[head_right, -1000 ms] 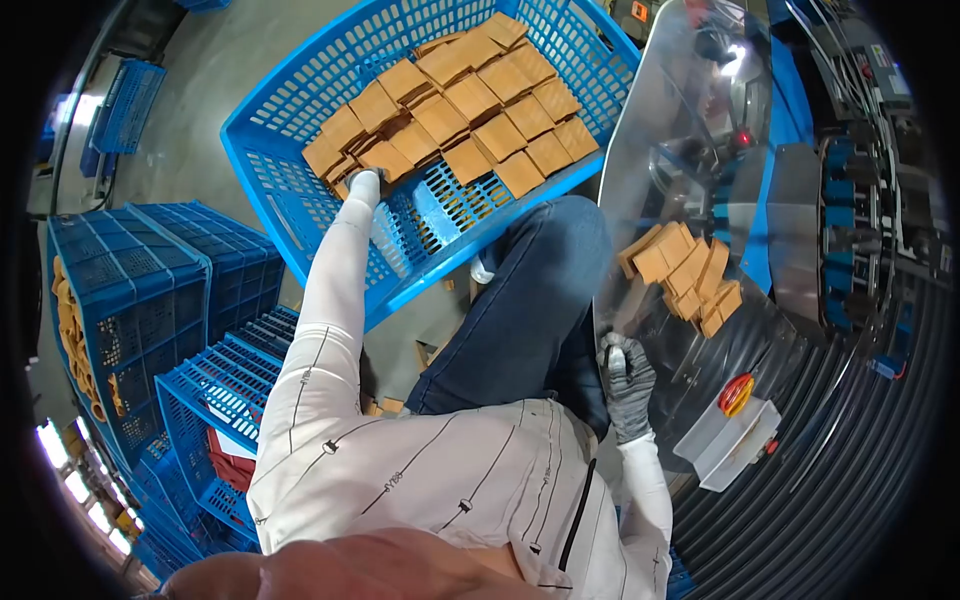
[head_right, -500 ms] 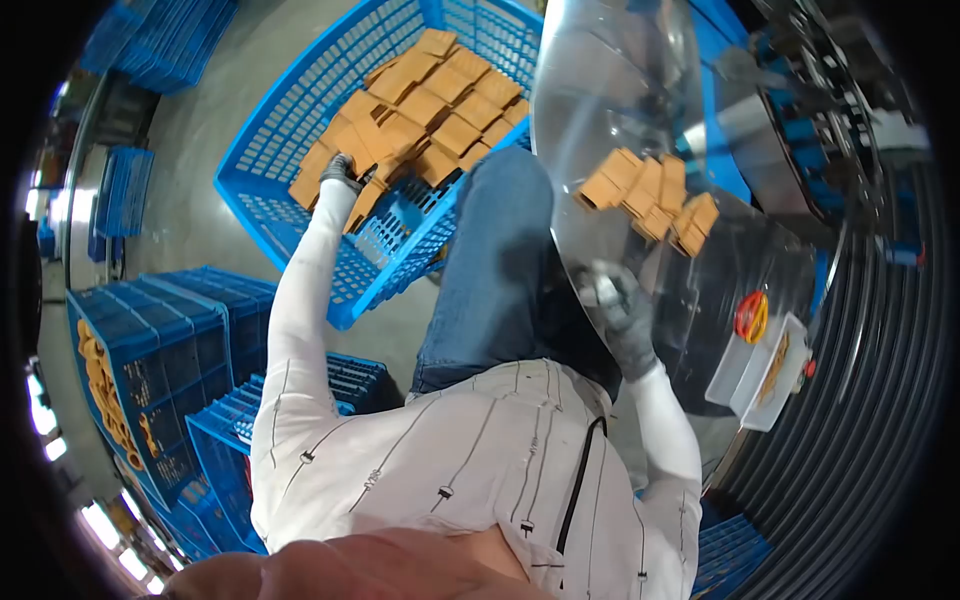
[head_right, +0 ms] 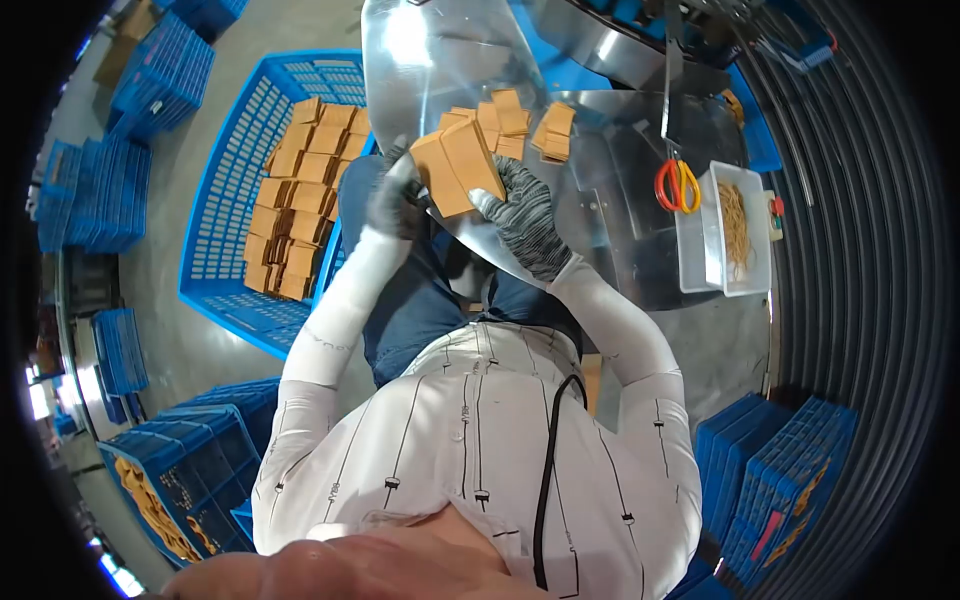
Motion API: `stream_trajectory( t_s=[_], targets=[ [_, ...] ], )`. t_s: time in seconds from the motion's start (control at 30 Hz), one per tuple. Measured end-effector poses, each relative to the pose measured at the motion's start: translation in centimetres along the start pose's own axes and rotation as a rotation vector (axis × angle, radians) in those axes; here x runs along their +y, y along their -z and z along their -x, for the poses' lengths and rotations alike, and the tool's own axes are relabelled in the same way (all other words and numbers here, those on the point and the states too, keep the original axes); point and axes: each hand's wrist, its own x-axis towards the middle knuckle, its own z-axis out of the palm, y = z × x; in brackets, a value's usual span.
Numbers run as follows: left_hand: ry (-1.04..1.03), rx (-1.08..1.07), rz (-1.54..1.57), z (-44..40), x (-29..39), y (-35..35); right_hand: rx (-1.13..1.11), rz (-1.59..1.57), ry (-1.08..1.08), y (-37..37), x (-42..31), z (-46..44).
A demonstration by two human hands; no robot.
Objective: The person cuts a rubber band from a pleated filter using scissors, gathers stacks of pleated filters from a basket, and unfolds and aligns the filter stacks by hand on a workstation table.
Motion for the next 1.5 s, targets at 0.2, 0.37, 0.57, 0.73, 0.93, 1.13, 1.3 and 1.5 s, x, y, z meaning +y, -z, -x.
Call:
stream_trajectory(
  t_s=[0.2, 0.37, 0.57, 0.73, 0.93, 1.13, 1.3, 1.5],
  targets=[
    [-0.091, -0.043, -0.371, -0.5, -4.5, -3.2, -0.096, 0.036, 0.089, 2.9, 0.3, 2.4],
    [-0.153, -0.208, -0.567, 1.4, -5.9, -4.6, -0.138, 0.999, 0.497, 5.8, 3.9, 4.0],
    [-0.227, -0.275, -0.791, 1.5, -9.1, -3.8, -0.037, 0.113, 0.256, 10.1, 4.9, 6.1],
    [-0.157, -0.152, -0.73, -0.6, -10.9, -1.2, 0.844, 0.433, 0.066, 23.5, -1.2, 9.1],
    [-0.327, -0.107, -0.778, -0.4, -10.1, -4.7, 0.873, 1.691, -0.325, 37.3, 1.8, 10.9],
    [-0.306, 0.047, -0.677, -0.4, -9.4, -6.1, 0.46, 0.711, -0.034, 15.5, 2.1, 6.9],
    [-0.438, 0.11, -0.797, 0.0, -8.3, -7.0, 0.378, 0.53, 0.081, 4.3, 4.7, 0.7],
    [0.06, -0.001, -0.459, -0.7, -8.0, -3.6, 0.211, 0.306, 0.104, 3.2, 5.2, 1.3]
  ],
)
